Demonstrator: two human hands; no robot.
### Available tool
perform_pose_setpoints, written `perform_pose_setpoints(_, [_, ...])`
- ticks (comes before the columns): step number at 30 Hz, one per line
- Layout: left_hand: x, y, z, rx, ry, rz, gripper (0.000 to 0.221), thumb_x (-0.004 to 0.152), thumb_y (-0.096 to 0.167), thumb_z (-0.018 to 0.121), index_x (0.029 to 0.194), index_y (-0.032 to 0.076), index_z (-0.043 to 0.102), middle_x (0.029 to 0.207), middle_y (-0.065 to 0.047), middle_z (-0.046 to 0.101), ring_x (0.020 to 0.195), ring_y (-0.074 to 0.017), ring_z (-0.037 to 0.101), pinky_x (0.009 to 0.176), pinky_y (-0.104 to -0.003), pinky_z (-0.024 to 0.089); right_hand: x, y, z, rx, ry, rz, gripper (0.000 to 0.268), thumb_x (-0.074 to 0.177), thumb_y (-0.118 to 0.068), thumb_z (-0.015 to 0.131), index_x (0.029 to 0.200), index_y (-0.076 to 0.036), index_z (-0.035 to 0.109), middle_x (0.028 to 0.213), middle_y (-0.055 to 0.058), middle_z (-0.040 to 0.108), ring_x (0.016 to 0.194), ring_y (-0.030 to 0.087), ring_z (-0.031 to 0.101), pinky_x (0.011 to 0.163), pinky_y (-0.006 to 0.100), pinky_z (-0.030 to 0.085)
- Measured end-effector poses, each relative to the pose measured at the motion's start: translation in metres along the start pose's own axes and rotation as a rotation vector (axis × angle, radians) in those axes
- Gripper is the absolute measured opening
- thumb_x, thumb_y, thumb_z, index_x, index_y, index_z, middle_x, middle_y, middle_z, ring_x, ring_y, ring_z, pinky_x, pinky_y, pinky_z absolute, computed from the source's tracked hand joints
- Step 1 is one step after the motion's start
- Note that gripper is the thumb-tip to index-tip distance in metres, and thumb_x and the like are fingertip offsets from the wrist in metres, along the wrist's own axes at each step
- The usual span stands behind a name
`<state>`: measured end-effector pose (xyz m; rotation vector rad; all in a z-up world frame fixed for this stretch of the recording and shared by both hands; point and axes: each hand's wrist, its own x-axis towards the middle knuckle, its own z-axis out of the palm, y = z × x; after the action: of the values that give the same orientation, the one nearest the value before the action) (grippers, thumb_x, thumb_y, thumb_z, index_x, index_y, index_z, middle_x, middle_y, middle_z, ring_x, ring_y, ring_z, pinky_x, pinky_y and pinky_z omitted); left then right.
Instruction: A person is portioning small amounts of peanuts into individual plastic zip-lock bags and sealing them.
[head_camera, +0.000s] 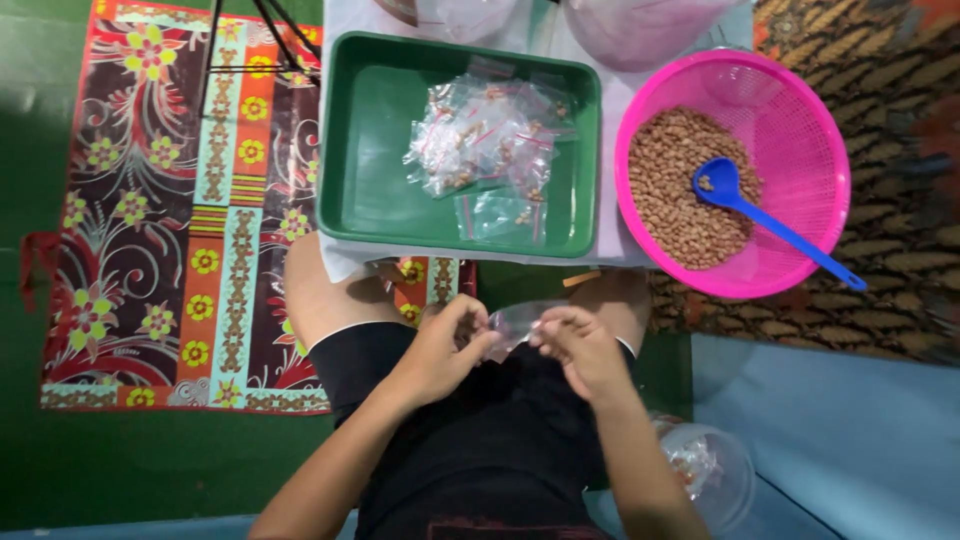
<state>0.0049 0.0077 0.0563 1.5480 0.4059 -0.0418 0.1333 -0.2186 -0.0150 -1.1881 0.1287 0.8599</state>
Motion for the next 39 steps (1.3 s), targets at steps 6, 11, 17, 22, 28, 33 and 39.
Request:
perform_pose_setpoints(6, [-0.004, 0.015, -0.004, 0.142, -0.037, 0.031, 0.017, 0.091, 0.013, 0.076, 0.099, 0.005, 0.064, 0.081, -0.016, 0.075, 0.072, -0.0282, 0.076, 0.061, -0.037, 0.063, -0.019, -0.14, 0.001, 0.038, 0.161, -0.439, 0.009, 0.098, -0.003, 0.066, 0.09, -0.003, 0.07, 0.089, 0.025, 0.07, 0.089, 0.035, 0.077, 0.083, 0.038, 0.068])
perform_pose_setpoints(11, [-0.012, 0.03, -0.003, 0.294, -0.129, 0.054, 0.012, 0.088, 0.017, 0.072, 0.096, 0.008, 0.069, 0.081, 0.0, 0.074, 0.065, -0.0137, 0.066, 0.064, -0.027, 0.054, -0.03, -0.234, 0.038, -0.564, 0.569, -0.831, 0.011, 0.101, -0.003, 0.067, 0.106, 0.002, 0.076, 0.088, 0.002, 0.072, 0.073, 0.004, 0.063, 0.067, 0.012, 0.054])
perform_pose_setpoints(17, [-0.016, 0.022, -0.005, 0.332, -0.165, 0.101, 0.015, 0.084, 0.014, 0.072, 0.098, 0.009, 0.069, 0.086, -0.003, 0.074, 0.071, -0.0194, 0.069, 0.068, -0.031, 0.054, 0.017, -0.268, 0.016, -1.289, 0.44, -0.79, 0.02, 0.099, -0.003, 0.072, 0.116, 0.005, 0.078, 0.077, 0.006, 0.072, 0.064, 0.009, 0.064, 0.057, 0.022, 0.051])
perform_pose_setpoints(22, [-0.02, 0.02, -0.01, 0.326, -0.141, 0.094, 0.014, 0.085, 0.014, 0.072, 0.097, 0.008, 0.068, 0.087, -0.003, 0.074, 0.074, -0.0186, 0.069, 0.071, -0.031, 0.056, 0.029, -0.289, 0.018, -1.599, 0.405, -0.871, 0.017, 0.097, -0.005, 0.077, 0.11, 0.004, 0.08, 0.076, 0.011, 0.074, 0.054, 0.017, 0.059, 0.054, 0.031, 0.05])
perform_pose_setpoints(28, [-0.021, 0.016, -0.016, 0.316, -0.13, 0.097, 0.014, 0.085, 0.014, 0.071, 0.097, 0.007, 0.069, 0.087, -0.003, 0.075, 0.072, -0.0193, 0.07, 0.069, -0.031, 0.055, 0.037, -0.302, 0.019, -1.678, 0.471, -0.913, 0.012, 0.098, -0.006, 0.084, 0.108, 0.0, 0.083, 0.083, 0.011, 0.077, 0.055, 0.016, 0.059, 0.056, 0.032, 0.054])
perform_pose_setpoints(33, [-0.023, 0.016, -0.018, 0.332, -0.122, 0.064, 0.014, 0.085, 0.014, 0.071, 0.097, 0.007, 0.069, 0.089, -0.003, 0.076, 0.075, -0.0193, 0.07, 0.072, -0.031, 0.056, 0.049, -0.32, 0.029, -1.493, 0.54, -0.867, 0.012, 0.1, 0.002, 0.08, 0.105, -0.009, 0.083, 0.084, 0.005, 0.079, 0.06, 0.004, 0.064, 0.054, 0.013, 0.053])
perform_pose_setpoints(39, [-0.023, 0.013, -0.016, 0.346, -0.127, 0.06, 0.015, 0.085, 0.015, 0.07, 0.098, 0.008, 0.07, 0.09, -0.003, 0.075, 0.074, -0.0191, 0.069, 0.071, -0.03, 0.056, 0.118, -0.355, -0.005, 0.068, 0.223, -0.814, 0.011, 0.098, 0.007, 0.068, 0.097, 0.001, 0.076, 0.089, 0.009, 0.074, 0.08, 0.014, 0.069, 0.077, 0.02, 0.059])
